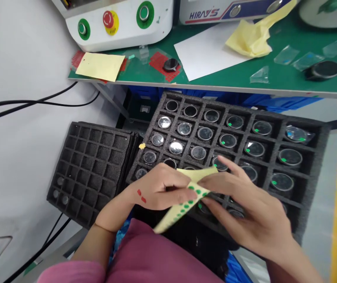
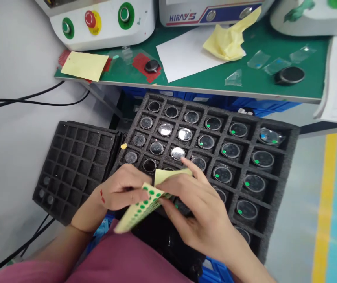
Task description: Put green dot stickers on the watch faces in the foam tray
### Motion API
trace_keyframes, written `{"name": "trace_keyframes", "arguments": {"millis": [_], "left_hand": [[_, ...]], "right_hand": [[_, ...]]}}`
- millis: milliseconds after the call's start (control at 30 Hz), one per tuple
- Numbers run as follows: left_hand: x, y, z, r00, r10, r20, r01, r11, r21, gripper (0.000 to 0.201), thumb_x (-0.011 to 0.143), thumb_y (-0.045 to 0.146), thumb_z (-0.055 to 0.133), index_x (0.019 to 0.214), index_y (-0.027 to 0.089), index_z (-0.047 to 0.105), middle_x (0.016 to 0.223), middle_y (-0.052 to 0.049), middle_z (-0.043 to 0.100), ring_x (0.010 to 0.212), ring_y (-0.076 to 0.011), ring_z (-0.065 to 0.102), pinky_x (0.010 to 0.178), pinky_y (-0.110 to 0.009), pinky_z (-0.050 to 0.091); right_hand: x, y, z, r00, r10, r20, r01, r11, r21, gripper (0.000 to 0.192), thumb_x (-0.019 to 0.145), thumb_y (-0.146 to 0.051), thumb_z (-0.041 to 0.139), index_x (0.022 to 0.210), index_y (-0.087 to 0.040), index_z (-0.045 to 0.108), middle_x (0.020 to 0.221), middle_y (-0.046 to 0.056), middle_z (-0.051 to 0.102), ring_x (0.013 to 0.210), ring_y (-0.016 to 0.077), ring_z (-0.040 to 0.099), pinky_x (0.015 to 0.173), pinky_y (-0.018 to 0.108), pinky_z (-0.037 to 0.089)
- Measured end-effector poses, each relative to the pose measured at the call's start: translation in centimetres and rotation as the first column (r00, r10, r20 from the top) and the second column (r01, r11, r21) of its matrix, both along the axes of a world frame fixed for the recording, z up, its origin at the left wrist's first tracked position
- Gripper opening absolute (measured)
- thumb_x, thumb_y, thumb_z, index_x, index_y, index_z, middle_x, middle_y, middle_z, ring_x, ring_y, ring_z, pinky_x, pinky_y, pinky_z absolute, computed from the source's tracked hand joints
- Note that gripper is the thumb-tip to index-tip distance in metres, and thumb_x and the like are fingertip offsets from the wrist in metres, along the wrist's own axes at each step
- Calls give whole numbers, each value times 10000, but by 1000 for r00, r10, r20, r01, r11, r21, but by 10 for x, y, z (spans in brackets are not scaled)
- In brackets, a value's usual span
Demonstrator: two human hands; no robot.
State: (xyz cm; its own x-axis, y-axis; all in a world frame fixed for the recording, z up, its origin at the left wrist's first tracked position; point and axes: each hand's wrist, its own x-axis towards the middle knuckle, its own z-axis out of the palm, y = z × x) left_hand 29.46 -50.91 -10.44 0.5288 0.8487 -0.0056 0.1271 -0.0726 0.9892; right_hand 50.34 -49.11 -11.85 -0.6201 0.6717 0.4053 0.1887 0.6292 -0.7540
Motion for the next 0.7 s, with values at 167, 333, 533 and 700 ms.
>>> {"name": "trace_keyframes", "arguments": {"millis": [167, 333, 533, 700], "left_hand": [[17, -13, -3, 925, 375, 62, -357, 912, -203, 159, 782, 304, 716, 810, 149, 733, 717, -49, 696, 546, -107, 589, 450, -185, 427], [30, -17, 0, 890, 450, -74, -440, 889, 127, 154, 841, 248, 669, 853, 125, 761, 564, -14, 630, 454, -66, 506, 433, -167, 402], [36, -20, 3, 893, 435, -119, -346, 831, 436, 145, 884, 145, 585, 946, 104, 710, 672, -27, 675, 510, -69, 550, 486, -160, 457], [38, -24, 3, 866, 456, -206, -302, 804, 513, 138, 895, 129, 547, 931, 130, 680, 676, -14, 669, 523, -68, 571, 493, -156, 470]], "right_hand": [[3, -9, -12, 899, -432, -75, 421, 898, -131, 170, 852, -89, 640, 971, -210, 620, 871, 32, 669, 819, 190, 669, 720, 312, 563], [4, -16, -1, 870, -493, 6, 468, 828, 309, 311, 772, -85, 752, 1041, -184, 630, 1014, 109, 651, 950, 261, 638, 911, 459, 521], [0, -16, 14, 929, -369, 15, 358, 910, 207, 231, 807, -37, 704, 950, -194, 612, 885, 54, 684, 778, 205, 663, 908, 497, 514], [-1, -18, 13, 937, -346, 45, 333, 926, 179, 185, 832, -52, 684, 921, -201, 620, 845, 40, 710, 737, 204, 678, 929, 505, 497]]}}
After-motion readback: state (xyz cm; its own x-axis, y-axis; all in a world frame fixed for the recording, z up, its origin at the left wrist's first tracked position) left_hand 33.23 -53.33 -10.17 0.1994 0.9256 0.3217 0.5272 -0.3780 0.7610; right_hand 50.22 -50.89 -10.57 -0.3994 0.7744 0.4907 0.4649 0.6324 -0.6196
